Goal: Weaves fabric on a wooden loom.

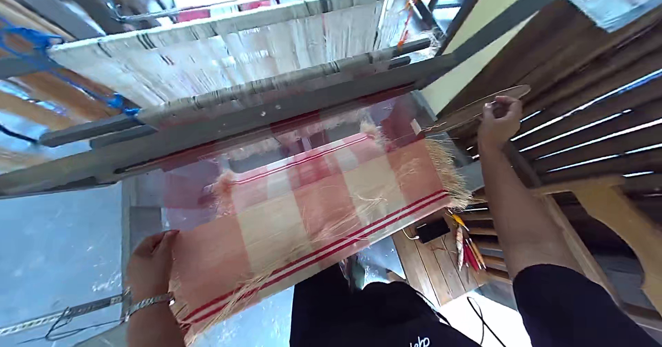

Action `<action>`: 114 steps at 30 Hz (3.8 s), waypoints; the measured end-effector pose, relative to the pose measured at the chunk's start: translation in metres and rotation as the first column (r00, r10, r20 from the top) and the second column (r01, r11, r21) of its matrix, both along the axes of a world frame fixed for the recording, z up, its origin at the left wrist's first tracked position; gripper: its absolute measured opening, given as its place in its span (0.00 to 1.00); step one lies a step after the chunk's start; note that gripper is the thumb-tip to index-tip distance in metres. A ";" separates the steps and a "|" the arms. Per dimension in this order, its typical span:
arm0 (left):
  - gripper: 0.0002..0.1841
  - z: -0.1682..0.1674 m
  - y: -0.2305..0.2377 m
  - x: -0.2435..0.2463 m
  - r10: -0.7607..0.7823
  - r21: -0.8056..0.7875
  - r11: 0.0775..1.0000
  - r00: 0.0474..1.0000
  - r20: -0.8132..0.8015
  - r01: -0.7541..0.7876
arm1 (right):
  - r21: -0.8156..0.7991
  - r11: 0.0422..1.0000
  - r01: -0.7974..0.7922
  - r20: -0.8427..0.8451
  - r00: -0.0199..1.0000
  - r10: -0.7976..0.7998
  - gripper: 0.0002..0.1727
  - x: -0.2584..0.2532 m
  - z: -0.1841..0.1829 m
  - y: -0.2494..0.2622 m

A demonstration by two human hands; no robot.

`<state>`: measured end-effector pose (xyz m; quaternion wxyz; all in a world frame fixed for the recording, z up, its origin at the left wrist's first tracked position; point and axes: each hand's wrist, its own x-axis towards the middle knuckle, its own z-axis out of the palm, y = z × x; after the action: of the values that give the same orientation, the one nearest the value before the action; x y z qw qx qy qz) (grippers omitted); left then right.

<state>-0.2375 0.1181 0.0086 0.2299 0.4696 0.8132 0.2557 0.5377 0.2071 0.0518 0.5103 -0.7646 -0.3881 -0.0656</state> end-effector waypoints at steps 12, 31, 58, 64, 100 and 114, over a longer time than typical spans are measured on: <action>0.21 0.002 0.000 0.014 0.073 -0.050 0.996 0.997 -0.026 -0.074 | -0.663 0.659 -0.355 0.203 0.763 0.614 0.17 -0.055 -0.062 -0.009; 0.23 -0.040 -0.124 0.145 -0.456 0.088 0.843 0.792 -0.406 0.530 | 0.107 0.704 -0.703 -0.079 0.699 0.710 0.23 -0.186 0.088 -0.095; 0.36 -0.022 -0.202 0.137 -0.272 0.389 0.887 0.962 0.003 0.250 | -0.667 0.610 -0.428 0.327 0.567 0.756 0.47 -0.345 0.000 0.015; 0.36 -0.022 -0.211 0.127 -0.318 0.393 0.875 0.948 0.025 0.283 | -0.675 0.570 -0.468 0.257 0.575 0.776 0.44 -0.347 0.005 -0.017; 0.34 -0.008 -0.091 0.090 -0.576 0.083 0.734 0.683 -0.449 0.674 | -0.201 0.663 -0.721 0.233 0.622 0.747 0.22 -0.338 -0.024 -0.047; 0.30 -0.013 -0.098 0.140 -0.341 0.298 0.828 0.848 -0.405 0.475 | -0.185 0.907 -0.377 -0.351 0.888 0.297 0.18 -0.132 -0.054 -0.111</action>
<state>-0.0974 0.0204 -0.0044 0.0413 0.7069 0.6518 0.2716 0.4060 0.0964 -0.0024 0.4694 -0.7431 -0.4346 0.1965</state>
